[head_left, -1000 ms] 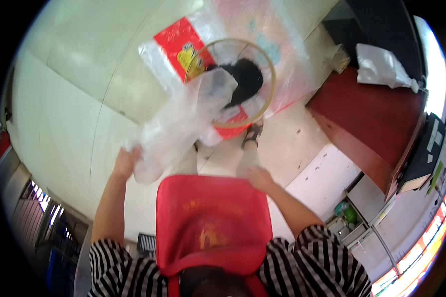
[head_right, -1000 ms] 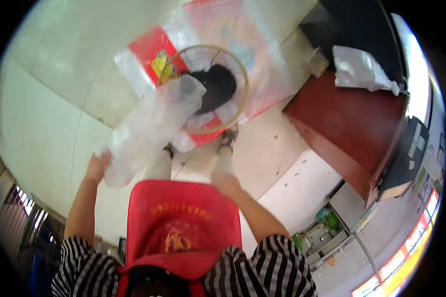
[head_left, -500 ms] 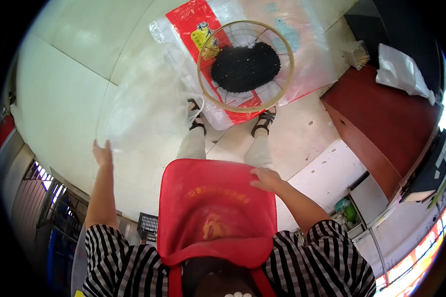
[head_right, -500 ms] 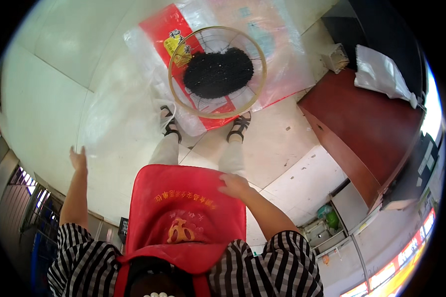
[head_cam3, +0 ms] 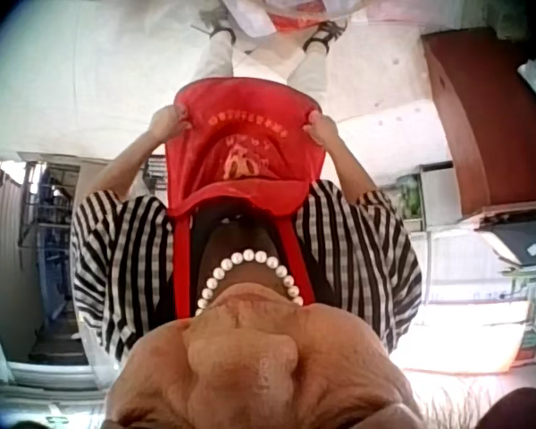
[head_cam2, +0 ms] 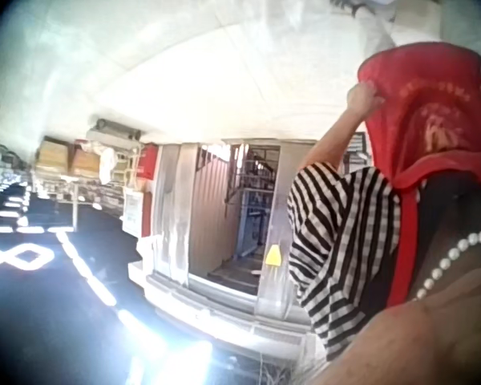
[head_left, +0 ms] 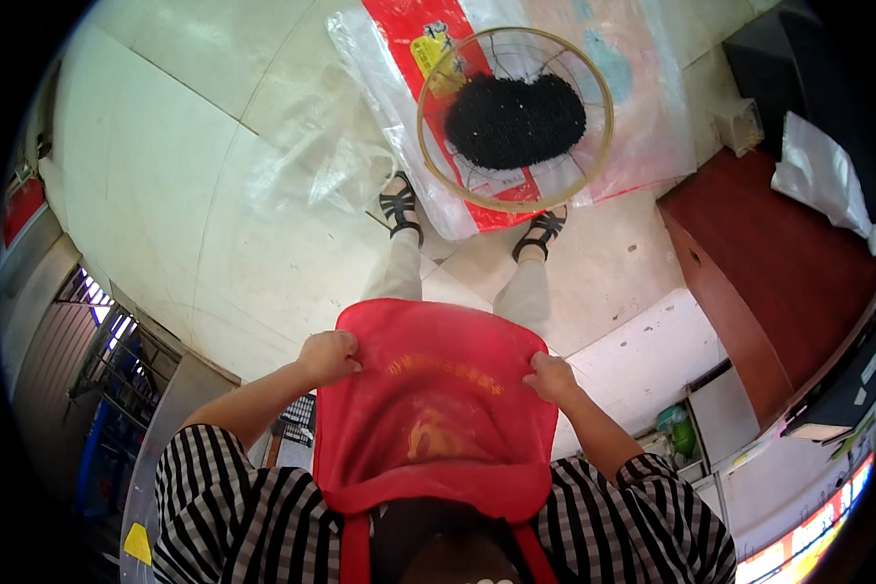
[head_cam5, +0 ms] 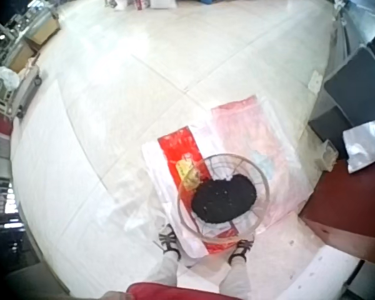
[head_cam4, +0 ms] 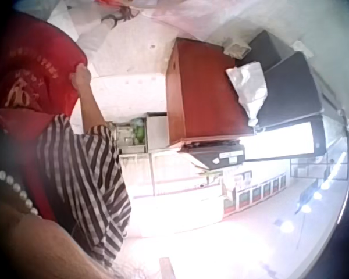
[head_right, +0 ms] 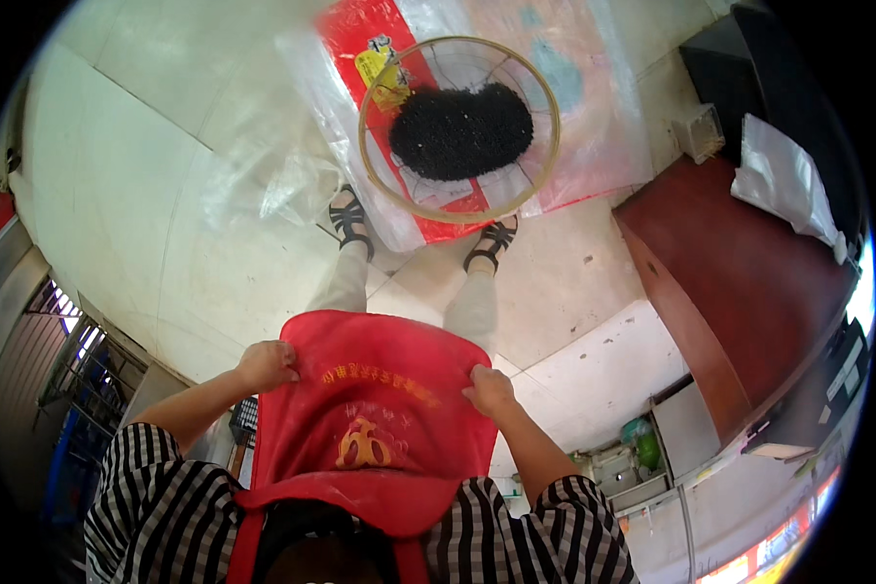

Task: The person sits on the floor and uses a round sieve to sift black and purple grains. They shake the sieve to separate debris, then pour the grains into plastic bags and place them into a wooden bin.

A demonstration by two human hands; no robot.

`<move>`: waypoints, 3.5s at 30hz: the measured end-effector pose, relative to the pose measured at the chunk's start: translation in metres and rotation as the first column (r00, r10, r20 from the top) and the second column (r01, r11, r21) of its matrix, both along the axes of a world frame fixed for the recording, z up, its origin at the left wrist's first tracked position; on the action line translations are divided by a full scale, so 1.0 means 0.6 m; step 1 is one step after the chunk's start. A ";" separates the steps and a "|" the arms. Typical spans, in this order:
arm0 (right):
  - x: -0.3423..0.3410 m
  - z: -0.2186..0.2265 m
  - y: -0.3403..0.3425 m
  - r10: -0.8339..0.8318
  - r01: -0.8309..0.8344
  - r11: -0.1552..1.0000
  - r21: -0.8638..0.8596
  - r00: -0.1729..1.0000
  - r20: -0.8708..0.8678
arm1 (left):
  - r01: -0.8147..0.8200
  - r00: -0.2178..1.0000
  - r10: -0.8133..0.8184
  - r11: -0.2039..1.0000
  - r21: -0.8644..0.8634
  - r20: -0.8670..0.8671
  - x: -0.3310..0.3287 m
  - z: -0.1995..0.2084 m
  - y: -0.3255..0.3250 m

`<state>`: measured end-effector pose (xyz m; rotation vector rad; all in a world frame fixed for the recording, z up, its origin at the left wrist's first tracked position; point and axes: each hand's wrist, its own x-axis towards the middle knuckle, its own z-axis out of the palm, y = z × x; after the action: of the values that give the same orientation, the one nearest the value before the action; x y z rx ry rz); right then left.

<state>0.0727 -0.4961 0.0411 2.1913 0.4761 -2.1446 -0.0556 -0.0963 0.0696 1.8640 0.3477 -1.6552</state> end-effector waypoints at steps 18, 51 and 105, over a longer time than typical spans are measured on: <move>0.108 0.216 -0.073 -0.028 0.134 0.988 0.075 0.638 -0.769 | -0.164 0.860 -0.288 0.625 -0.763 -0.421 0.050 0.154 -0.104; 0.906 -0.773 0.033 -0.631 0.142 0.776 0.615 0.159 0.759 | -0.575 0.413 -0.194 0.702 0.420 0.890 0.349 -0.577 -0.118; 0.825 -0.713 0.195 -0.904 0.377 0.400 0.836 0.311 0.292 | -0.996 0.084 0.777 0.045 0.077 0.624 0.249 -0.712 -0.121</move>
<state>0.5679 -0.3793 -0.3870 4.0045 0.1375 -0.8686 0.0937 -0.1688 -0.3579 1.5116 1.5672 -0.1233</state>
